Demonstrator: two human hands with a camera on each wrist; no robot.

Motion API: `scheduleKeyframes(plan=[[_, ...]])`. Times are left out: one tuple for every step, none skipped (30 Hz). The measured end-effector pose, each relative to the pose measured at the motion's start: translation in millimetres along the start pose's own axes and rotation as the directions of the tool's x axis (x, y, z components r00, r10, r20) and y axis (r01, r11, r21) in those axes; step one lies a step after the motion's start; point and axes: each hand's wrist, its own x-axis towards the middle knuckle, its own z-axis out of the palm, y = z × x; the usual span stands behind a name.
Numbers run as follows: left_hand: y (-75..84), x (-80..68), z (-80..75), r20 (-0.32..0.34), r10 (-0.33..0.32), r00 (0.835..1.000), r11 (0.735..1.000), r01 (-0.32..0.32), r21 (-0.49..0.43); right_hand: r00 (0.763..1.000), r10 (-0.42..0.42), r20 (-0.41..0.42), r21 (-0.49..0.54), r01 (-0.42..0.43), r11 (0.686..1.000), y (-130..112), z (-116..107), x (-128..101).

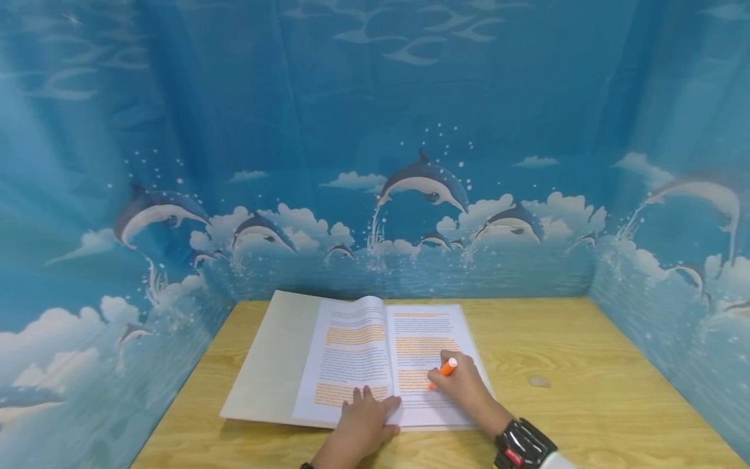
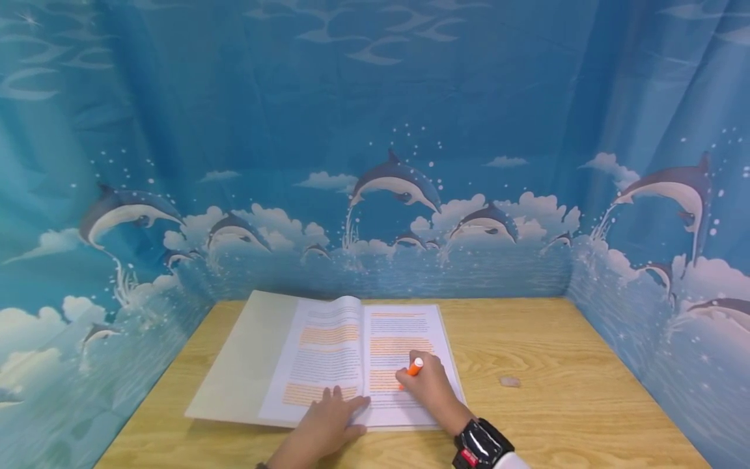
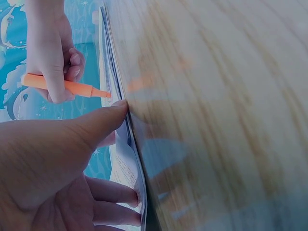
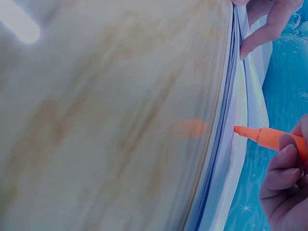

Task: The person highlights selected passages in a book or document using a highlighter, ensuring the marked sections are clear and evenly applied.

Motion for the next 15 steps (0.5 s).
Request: scheduleKeyframes(plan=[[0.2, -0.3, -0.5, 0.001, -0.001, 1.0, 1.0, 0.001, 0.0, 1.0, -0.004, -0.003, -0.002, 0.004, 1.0, 0.2, -0.9, -0.1], [0.3, -0.4, -0.7, 0.002, -0.001, 1.0, 1.0, 0.001, -0.002, 1.0, -0.013, -0.009, 0.0, 0.013, 1.0, 0.7, -1.9, -0.4], [0.5, -0.7, -1.1, 0.002, -0.002, 1.0, 1.0, 0.002, -0.004, 1.0, -0.02, -0.014, -0.003, 0.02, 1.0, 1.2, -2.9, -0.7], [0.8, -0.9, -1.7, 0.003, -0.003, 1.0, 1.0, 0.003, -0.005, 1.0, -0.021, -0.017, -0.005, 0.021, 1.0, 1.4, -4.0, -1.1], [1.1, -1.0, -2.2, 0.004, -0.004, 1.0, 1.0, 0.004, -0.004, 0.999, -0.024, -0.021, -0.005, 0.024, 1.0, 2.0, -5.0, -1.4], [1.3, -1.2, -2.5, 0.004, -0.004, 1.0, 1.0, 0.004, -0.005, 0.999, -0.023, -0.024, -0.004, 0.023, 1.0, 2.6, -6.0, -1.8], [1.4, -1.4, -2.6, 0.002, -0.002, 1.0, 1.0, 0.002, -0.007, 1.0, -0.017, -0.024, -0.002, 0.017, 1.0, 3.1, -7.1, -2.2], [1.3, -1.6, -2.5, -0.002, -0.001, 1.0, 1.0, 0.001, -0.009, 1.0, -0.01, -0.022, 0.0, 0.01, 1.0, 3.9, -8.1, -2.4], [1.2, -1.8, -2.3, -0.005, 0.001, 1.0, 1.0, -0.001, -0.01, 1.0, 0.0, -0.018, -0.001, 0.0, 1.0, 4.8, -9.1, -2.5], [1.0, -2.0, -2.1, -0.01, 0.004, 1.0, 1.0, -0.004, -0.011, 1.0, 0.009, -0.016, 0.003, -0.009, 1.0, 5.5, -10.2, -2.8], [0.8, -2.1, -1.7, -0.013, 0.006, 1.0, 1.0, -0.006, -0.013, 1.0, 0.02, -0.013, 0.006, -0.02, 1.0, 6.3, -11.4, -3.0], [0.6, -2.2, -1.4, -0.015, 0.006, 1.0, 1.0, -0.007, -0.015, 0.999, 0.032, -0.011, 0.008, -0.032, 0.999, 7.1, -12.5, -3.2], [0.3, -2.3, -1.0, -0.018, 0.008, 1.0, 1.0, -0.008, -0.016, 0.999, 0.042, -0.008, 0.01, -0.042, 0.999, 8.0, -13.7, -3.3], [0.2, -2.3, -0.7, -0.02, 0.008, 1.0, 1.0, -0.008, -0.014, 0.999, 0.052, -0.005, 0.01, -0.052, 0.999, 9.1, -14.7, -3.4], [0.1, -2.3, -0.6, -0.018, 0.007, 1.0, 1.0, -0.007, -0.015, 0.998, 0.061, -0.002, 0.01, -0.061, 0.998, 10.0, -15.9, -3.6]])
